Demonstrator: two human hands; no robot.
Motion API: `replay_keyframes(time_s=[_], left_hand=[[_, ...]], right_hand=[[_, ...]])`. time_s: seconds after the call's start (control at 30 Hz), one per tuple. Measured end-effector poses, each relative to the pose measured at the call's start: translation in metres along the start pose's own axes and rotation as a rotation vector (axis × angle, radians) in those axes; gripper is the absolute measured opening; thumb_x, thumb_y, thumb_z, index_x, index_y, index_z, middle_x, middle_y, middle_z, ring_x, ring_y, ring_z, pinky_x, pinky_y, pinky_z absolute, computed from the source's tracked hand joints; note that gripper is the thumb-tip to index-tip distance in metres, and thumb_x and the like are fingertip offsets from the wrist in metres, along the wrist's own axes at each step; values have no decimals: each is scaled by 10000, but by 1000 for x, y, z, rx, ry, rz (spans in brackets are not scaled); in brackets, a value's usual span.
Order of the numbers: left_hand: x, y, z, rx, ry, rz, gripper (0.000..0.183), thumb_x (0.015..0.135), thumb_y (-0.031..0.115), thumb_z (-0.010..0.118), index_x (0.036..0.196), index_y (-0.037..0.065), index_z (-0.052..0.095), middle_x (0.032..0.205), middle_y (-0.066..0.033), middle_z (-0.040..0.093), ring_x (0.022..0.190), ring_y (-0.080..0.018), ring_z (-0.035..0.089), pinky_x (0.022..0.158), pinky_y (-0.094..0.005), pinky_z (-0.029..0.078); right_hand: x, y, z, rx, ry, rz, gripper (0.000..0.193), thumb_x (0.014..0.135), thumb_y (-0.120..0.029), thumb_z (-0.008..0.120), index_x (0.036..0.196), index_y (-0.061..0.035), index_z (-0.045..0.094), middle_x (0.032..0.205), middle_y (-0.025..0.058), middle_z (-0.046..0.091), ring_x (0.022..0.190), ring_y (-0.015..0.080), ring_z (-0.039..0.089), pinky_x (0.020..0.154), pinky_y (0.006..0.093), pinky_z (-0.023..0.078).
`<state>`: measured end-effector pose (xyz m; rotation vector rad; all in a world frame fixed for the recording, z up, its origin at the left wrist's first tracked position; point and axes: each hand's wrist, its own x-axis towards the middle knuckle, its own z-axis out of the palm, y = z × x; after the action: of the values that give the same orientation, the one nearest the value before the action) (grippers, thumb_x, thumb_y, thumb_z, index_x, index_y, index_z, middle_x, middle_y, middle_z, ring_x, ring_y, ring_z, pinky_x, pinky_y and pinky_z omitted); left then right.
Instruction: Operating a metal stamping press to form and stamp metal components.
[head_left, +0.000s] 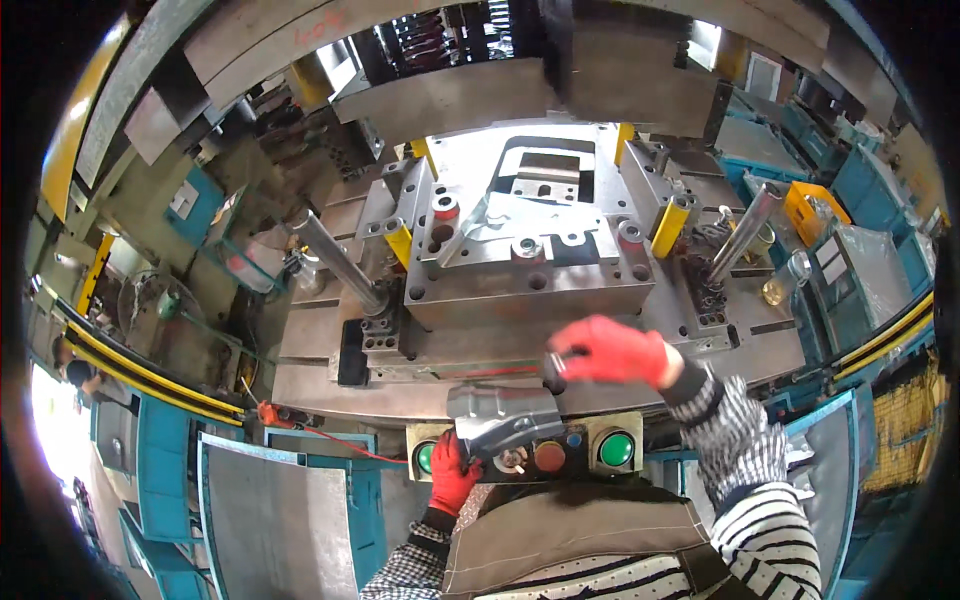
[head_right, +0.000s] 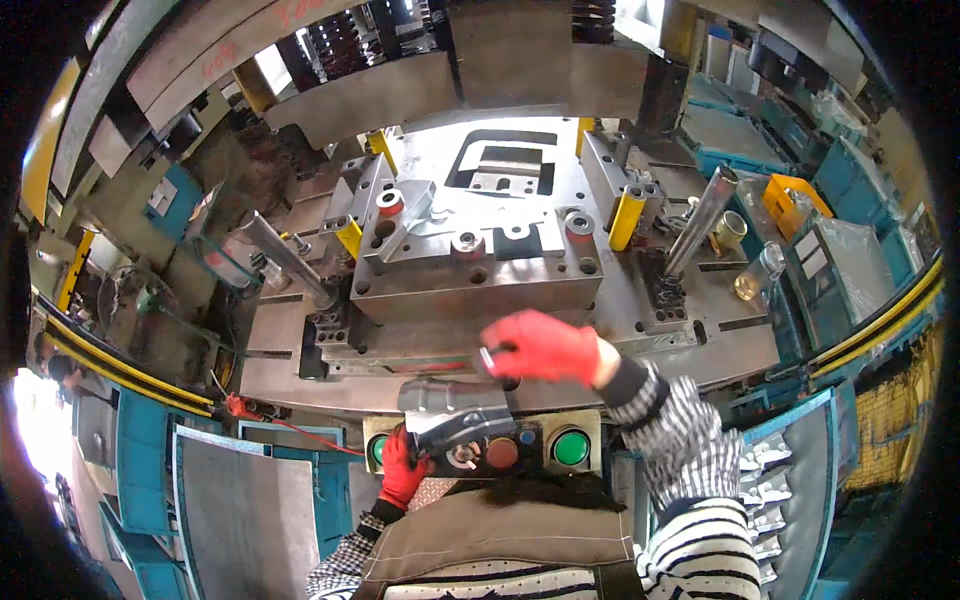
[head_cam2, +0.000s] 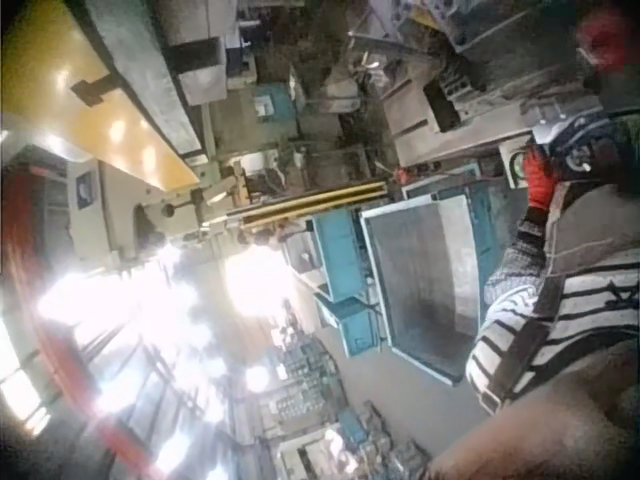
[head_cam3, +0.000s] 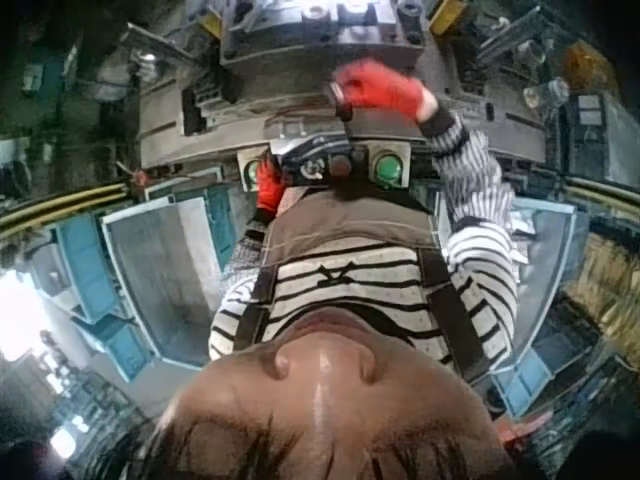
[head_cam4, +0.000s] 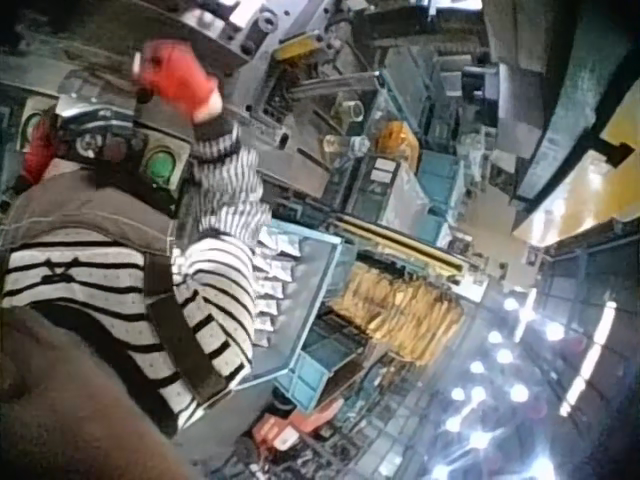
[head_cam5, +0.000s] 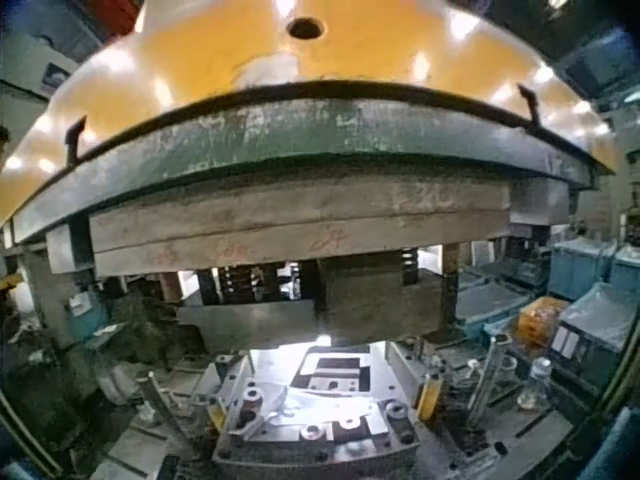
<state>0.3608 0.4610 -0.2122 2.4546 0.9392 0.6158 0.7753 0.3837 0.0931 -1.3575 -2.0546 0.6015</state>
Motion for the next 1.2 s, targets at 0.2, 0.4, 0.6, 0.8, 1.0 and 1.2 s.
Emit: replay_keyframes(time_s=[0.2,0.4,0.6,0.8,1.0,1.2], left_hand=[[13,-2,-45,171,-110,9,1096,646,355,926,1558,10,426,1537,-269,483,1467,-458,413,1204,-576,337],[-42,-116,-31,-172,94,-609,1041,690,321,976,1533,-2,459,1466,-227,539,1254,-326,569,1015,-491,486],[-46,-141,-1,-809,104,-856,797,777,56,918,1468,24,523,1068,-67,706,692,-135,603,543,-308,475],[-35,-130,6,-821,72,-898,746,797,15,887,1455,55,537,970,-50,713,581,-121,576,477,-301,430],[-39,-140,5,-743,178,-700,797,750,94,946,1428,-9,540,886,-34,698,572,-122,580,489,-309,438],[-35,-120,-3,-762,46,-913,743,752,97,944,1385,-5,570,807,-6,665,551,-106,552,466,-303,408]], right_hand=[[-249,66,115,173,-205,969,646,939,-604,708,1235,-30,723,1184,243,735,1142,378,687,972,454,526],[-294,71,233,313,402,1007,1082,785,-527,898,1583,0,393,1564,280,495,1473,429,450,1198,463,406],[-306,123,304,148,574,1007,1143,694,-419,979,1550,36,375,1463,285,550,1392,433,515,1160,486,439],[-328,141,325,-7,585,1049,1116,679,-470,961,1460,99,404,1373,333,570,1297,478,571,1090,507,484],[-318,136,318,46,580,977,1100,702,-505,933,1441,104,390,1340,350,568,1264,503,568,1055,534,494],[-322,134,314,118,576,1014,943,741,-347,920,1508,-25,475,1451,245,553,1377,444,494,1154,510,411]])
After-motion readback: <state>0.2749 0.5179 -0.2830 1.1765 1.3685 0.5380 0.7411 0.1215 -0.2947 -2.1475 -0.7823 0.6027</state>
